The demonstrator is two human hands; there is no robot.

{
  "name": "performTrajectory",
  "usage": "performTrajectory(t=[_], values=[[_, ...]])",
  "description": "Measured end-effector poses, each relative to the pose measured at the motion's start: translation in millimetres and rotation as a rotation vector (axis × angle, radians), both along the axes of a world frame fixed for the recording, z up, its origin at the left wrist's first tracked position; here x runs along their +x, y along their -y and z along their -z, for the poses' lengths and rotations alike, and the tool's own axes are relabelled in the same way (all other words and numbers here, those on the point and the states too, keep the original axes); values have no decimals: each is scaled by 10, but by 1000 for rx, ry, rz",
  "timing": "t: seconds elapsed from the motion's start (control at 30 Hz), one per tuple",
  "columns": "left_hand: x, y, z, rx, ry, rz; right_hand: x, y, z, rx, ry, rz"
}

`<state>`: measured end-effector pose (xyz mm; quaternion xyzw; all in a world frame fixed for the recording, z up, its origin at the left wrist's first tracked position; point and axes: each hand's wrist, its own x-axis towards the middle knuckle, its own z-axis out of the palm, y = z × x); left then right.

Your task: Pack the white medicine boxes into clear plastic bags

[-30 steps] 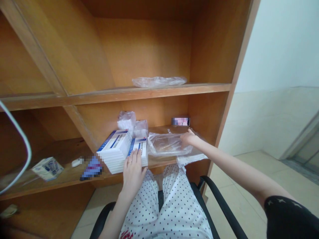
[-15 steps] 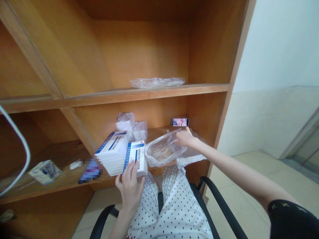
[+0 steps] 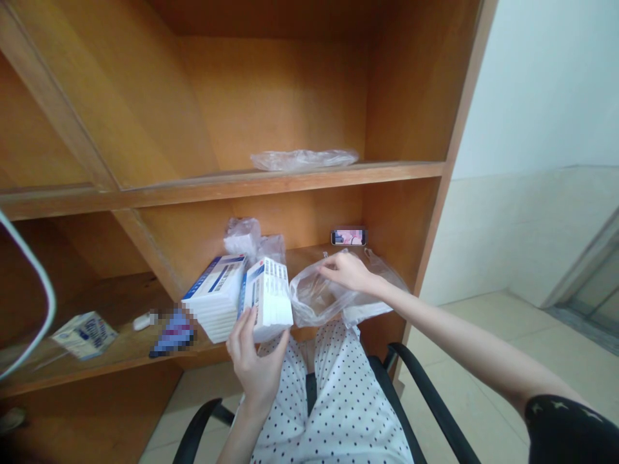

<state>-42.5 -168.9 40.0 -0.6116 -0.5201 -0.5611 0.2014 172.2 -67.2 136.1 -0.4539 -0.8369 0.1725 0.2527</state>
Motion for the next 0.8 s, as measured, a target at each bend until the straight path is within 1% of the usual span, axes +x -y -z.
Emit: performTrajectory(t=[0.1,0.17,0.2,0.27,0.33,0.37,0.43,0.5,0.57,0.6,0.63,0.7,0.73,0.8], values=[[58,10,-127,92,-58,7,-106,144,-102,-355,-415,-159],[85,-5,-227,144,-118,21,-191,241,-179,-587,-601,-246],[94,-18,-276,167,-164,40,-230,284,-219,-679,-668,-289],[108,-51,-364,205,-285,115,-284,343,-299,-802,-771,-349],[133,-86,-424,211,-400,203,-296,361,-366,-869,-847,-343],[155,-105,-439,203,-430,222,-287,354,-392,-886,-876,-319],[225,-146,-432,175,-399,180,-245,314,-426,-883,-913,-260],[310,-204,-378,103,-244,75,-186,244,-436,-815,-915,-235],[373,-286,-285,-45,-58,-9,-121,149,-424,-668,-875,-262],[382,-336,-228,-145,13,-19,-88,93,-412,-574,-833,-283],[371,-389,-170,-243,66,-4,-58,35,-396,-475,-776,-300],[286,-497,-60,-401,127,97,-10,-81,-354,-288,-612,-301],[217,-546,-19,-443,166,152,3,-133,-329,-217,-511,-292],[48,-625,17,-510,226,213,-2,-208,-275,-134,-319,-300]])
